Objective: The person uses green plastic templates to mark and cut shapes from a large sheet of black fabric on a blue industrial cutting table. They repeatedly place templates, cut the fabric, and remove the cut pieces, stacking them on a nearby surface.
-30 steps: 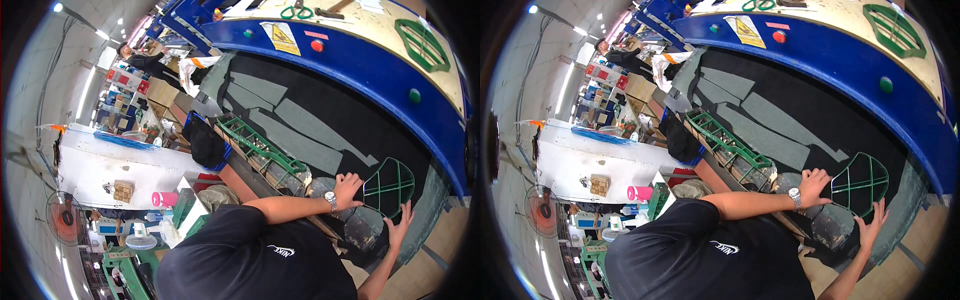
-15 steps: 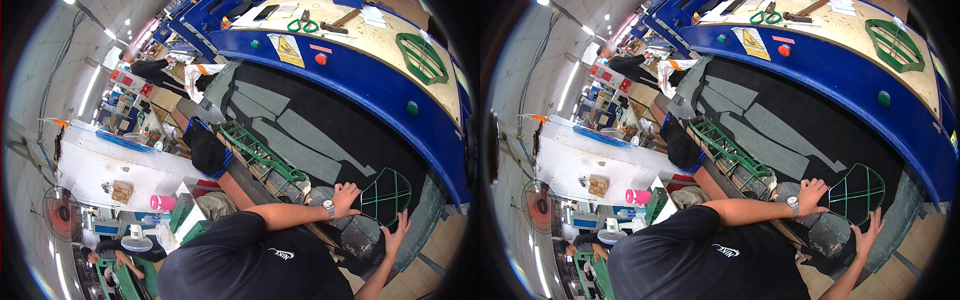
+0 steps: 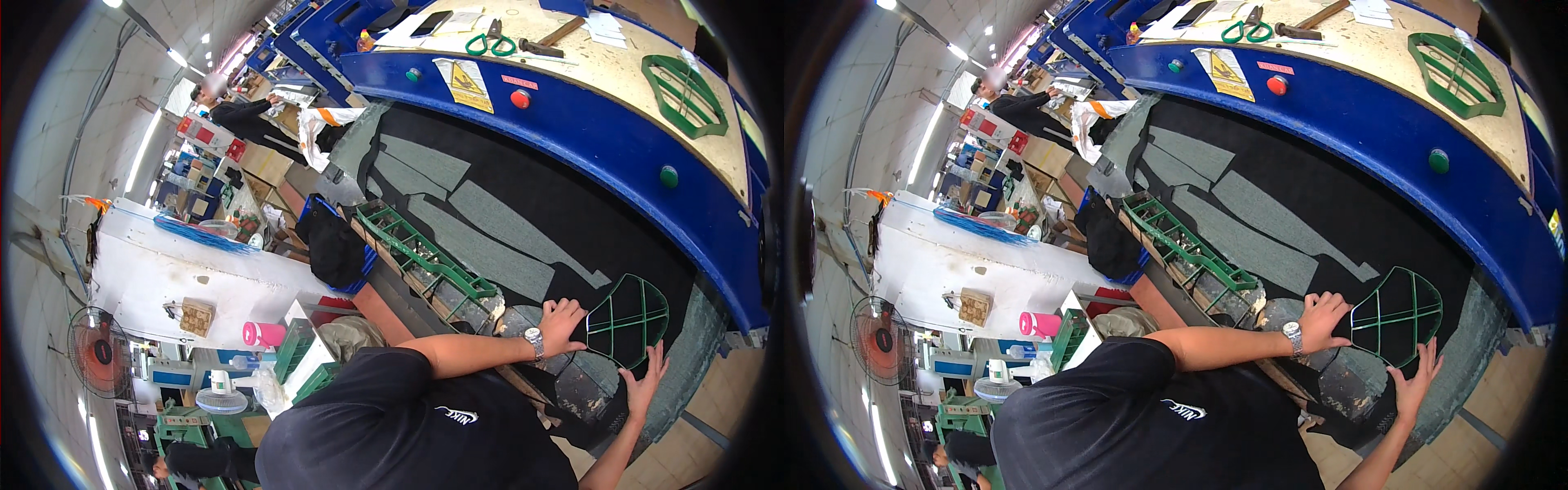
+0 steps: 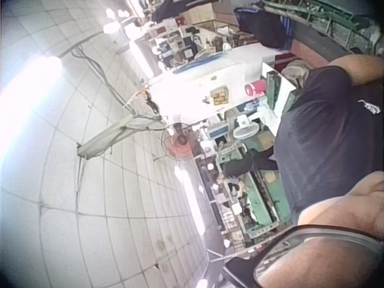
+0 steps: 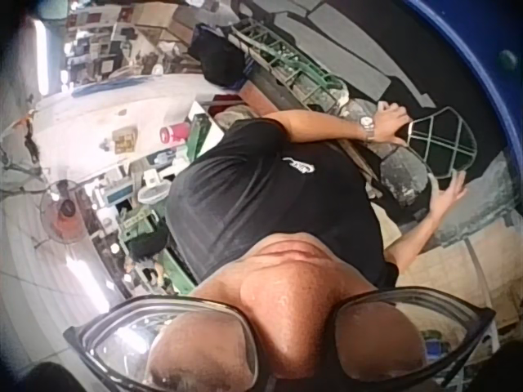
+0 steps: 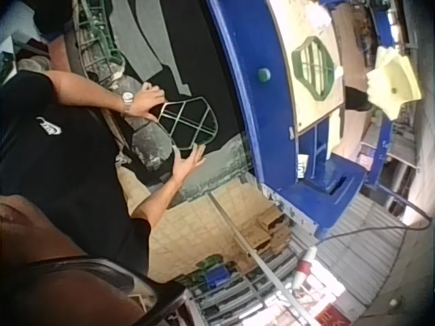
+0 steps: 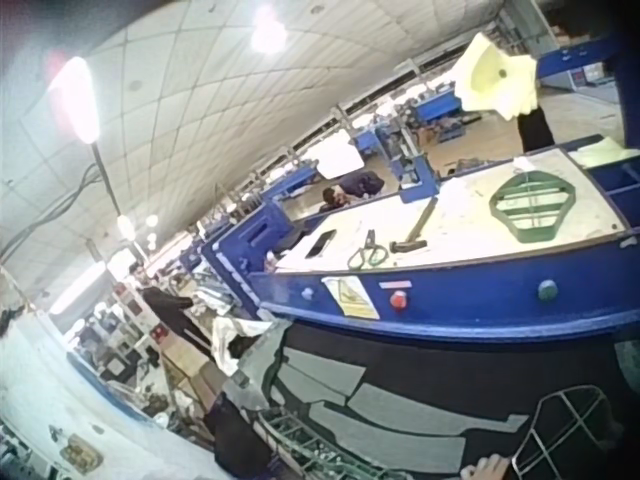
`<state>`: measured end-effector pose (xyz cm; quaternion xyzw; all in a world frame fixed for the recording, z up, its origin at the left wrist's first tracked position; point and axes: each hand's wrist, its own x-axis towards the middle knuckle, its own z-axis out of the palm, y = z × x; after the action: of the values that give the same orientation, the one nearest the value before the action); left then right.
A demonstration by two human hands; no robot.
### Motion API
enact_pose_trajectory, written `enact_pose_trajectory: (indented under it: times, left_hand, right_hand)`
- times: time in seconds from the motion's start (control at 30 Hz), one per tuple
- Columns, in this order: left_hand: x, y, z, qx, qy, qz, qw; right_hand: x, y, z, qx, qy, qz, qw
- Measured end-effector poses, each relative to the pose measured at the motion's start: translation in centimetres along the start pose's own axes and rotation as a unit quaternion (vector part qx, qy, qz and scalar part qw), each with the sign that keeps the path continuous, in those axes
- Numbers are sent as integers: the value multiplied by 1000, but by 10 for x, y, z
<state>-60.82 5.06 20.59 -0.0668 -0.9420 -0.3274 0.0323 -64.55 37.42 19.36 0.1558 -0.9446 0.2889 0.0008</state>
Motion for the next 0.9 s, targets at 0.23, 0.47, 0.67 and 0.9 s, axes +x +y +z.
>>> enact_pose_trajectory:
  times: [0.23,0.47,0.67,0.9]
  left_hand:
    - [0,0,1,3,6,1,1000]
    - [-3,-4,3,7,20,16,1000]
    - [0,-3,-1,28,11,19,999]
    - [5,-2,-2,54,-6,18,998]
  right_hand:
    - [1,-2,-1,4,0,5,1000]
    - [0,-4,-1,12,1,-1,1000]
    - [-3,2,2,8,10,-11,1000]
    - [5,-10,-5,16,24,-12,1000]
